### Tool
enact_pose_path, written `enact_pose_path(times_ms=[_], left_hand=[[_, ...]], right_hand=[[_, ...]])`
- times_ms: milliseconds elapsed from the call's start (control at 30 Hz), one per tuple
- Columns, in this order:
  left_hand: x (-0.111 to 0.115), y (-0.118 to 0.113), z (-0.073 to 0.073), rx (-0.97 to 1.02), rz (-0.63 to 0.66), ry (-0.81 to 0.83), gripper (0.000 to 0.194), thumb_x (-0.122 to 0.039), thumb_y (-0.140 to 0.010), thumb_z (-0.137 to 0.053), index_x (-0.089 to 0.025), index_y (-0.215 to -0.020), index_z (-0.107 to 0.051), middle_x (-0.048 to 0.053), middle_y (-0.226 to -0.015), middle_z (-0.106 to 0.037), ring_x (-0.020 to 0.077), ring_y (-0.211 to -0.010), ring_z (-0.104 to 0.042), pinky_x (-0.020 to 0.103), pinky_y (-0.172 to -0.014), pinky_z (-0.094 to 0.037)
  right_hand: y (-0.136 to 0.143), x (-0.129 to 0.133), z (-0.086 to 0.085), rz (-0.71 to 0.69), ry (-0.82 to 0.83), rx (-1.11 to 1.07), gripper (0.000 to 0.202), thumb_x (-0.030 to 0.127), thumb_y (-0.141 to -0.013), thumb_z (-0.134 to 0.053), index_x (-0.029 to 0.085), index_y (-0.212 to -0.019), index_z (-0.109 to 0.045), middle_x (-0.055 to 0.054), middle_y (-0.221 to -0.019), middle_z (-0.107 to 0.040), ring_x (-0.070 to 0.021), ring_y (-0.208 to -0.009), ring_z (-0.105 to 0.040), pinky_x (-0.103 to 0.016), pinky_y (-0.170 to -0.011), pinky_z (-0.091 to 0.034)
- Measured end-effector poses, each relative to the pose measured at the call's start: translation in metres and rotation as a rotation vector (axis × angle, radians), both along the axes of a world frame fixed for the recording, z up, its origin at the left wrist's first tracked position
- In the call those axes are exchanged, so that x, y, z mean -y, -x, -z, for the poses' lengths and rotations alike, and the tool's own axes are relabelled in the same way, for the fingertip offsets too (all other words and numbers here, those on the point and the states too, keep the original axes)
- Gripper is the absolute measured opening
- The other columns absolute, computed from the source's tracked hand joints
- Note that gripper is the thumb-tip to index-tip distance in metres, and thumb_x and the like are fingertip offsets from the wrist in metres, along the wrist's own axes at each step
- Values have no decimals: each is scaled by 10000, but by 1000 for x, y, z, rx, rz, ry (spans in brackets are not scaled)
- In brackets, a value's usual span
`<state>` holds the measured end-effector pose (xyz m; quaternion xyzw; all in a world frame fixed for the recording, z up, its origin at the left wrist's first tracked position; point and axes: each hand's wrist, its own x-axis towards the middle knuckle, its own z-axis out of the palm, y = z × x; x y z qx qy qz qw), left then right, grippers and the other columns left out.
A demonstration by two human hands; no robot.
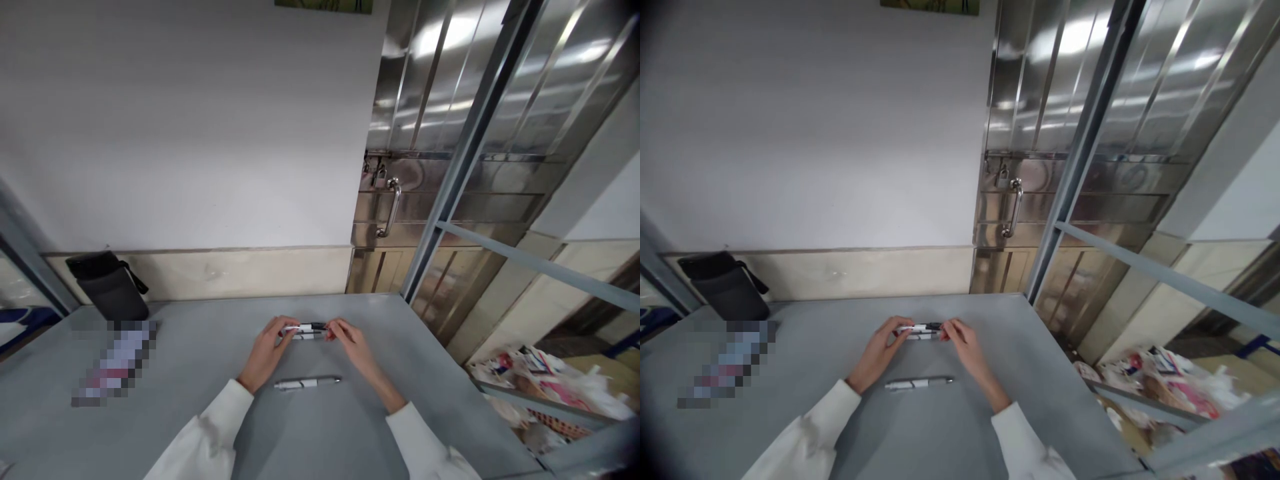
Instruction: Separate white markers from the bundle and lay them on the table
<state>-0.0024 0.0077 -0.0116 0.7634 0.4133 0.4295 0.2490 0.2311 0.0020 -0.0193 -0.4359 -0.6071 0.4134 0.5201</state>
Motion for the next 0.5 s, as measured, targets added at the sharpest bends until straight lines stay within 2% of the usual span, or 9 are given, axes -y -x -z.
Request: enact_pose_path(times_ms=[133,233,333,500], left_hand=[[0,1,-1,17,-30,-6,213,-373,-978,-516,-251,-1084,-655,38,-1066,-677,195,-939,-608,302,-872,-469],[-1,4,-1,30,-118,-3,225,-393,-973,-517,-245,-1077,-650,32,-1062,-686,190,-905,-614,296,-845,-474],[-5,7,0,37,-200,7,236,-411,-970,-512,-243,-1069,-645,23,-1046,-696,184,-853,-618,287,-793,-477],[-7,7,3,21,-161,2,223,-399,-966,-520,-246,-1064,-650,25,-1045,-695,186,-872,-622,282,-781,-478]], right_hand=[[-7,-3,-1,57,1,-19,466,653,-865,-534,213,-779,-664,-24,-695,-648,-228,-724,-640,-338,-753,-496],[-15,-6,1,168,0,-13,490,673,-858,-520,216,-727,-635,-37,-696,-663,-236,-718,-643,-343,-750,-485],[-21,-6,2,263,-16,13,473,650,-880,-501,214,-768,-644,-56,-738,-685,-246,-765,-651,-345,-776,-480],[-20,-2,-4,309,-142,51,378,551,-895,-550,201,-825,-676,-67,-867,-676,-237,-855,-647,-343,-832,-490]])
